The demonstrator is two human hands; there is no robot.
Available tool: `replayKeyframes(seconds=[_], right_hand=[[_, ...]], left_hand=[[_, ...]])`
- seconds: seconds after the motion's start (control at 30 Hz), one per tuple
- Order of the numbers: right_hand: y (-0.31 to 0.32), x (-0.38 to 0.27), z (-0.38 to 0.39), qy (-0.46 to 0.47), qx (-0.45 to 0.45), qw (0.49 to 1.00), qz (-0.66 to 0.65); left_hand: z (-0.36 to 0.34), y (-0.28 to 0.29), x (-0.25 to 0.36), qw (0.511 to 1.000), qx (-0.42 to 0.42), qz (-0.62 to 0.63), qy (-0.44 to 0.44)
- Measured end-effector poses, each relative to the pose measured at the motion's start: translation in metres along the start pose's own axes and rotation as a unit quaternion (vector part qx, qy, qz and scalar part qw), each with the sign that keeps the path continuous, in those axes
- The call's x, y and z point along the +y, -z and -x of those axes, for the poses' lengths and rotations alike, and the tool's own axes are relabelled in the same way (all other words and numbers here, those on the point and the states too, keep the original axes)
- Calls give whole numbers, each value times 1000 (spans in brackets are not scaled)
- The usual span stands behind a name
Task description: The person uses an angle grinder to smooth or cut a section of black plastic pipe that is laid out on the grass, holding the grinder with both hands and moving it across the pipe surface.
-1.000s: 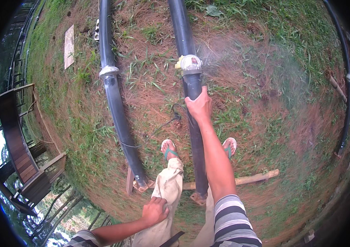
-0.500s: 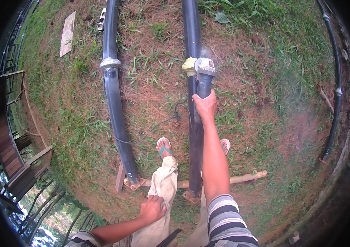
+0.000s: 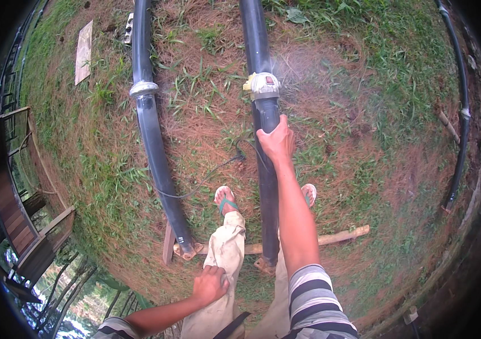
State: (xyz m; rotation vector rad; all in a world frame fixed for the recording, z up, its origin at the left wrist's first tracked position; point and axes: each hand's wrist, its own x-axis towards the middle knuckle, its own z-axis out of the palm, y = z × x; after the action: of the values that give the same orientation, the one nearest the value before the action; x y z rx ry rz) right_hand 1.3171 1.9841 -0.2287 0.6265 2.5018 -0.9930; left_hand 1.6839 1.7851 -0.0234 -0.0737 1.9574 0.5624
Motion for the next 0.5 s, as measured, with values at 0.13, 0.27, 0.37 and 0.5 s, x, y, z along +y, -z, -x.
replayKeyframes(seconds=[0.13,0.27,0.37,0.5], right_hand=[[-6,-11,6,-23,-2,999,34],[1,-1,-2,-30,69,997,-20],[5,-6,1,-20,36,999,24],[-6,-13,8,-24,15,996,88]], left_hand=[[-2,10,-1,1000,1,21,10],[-3,13,-2,1000,-1,24,8],[-3,10,-7,999,25,21,2],[-3,12,-9,999,20,30,5]])
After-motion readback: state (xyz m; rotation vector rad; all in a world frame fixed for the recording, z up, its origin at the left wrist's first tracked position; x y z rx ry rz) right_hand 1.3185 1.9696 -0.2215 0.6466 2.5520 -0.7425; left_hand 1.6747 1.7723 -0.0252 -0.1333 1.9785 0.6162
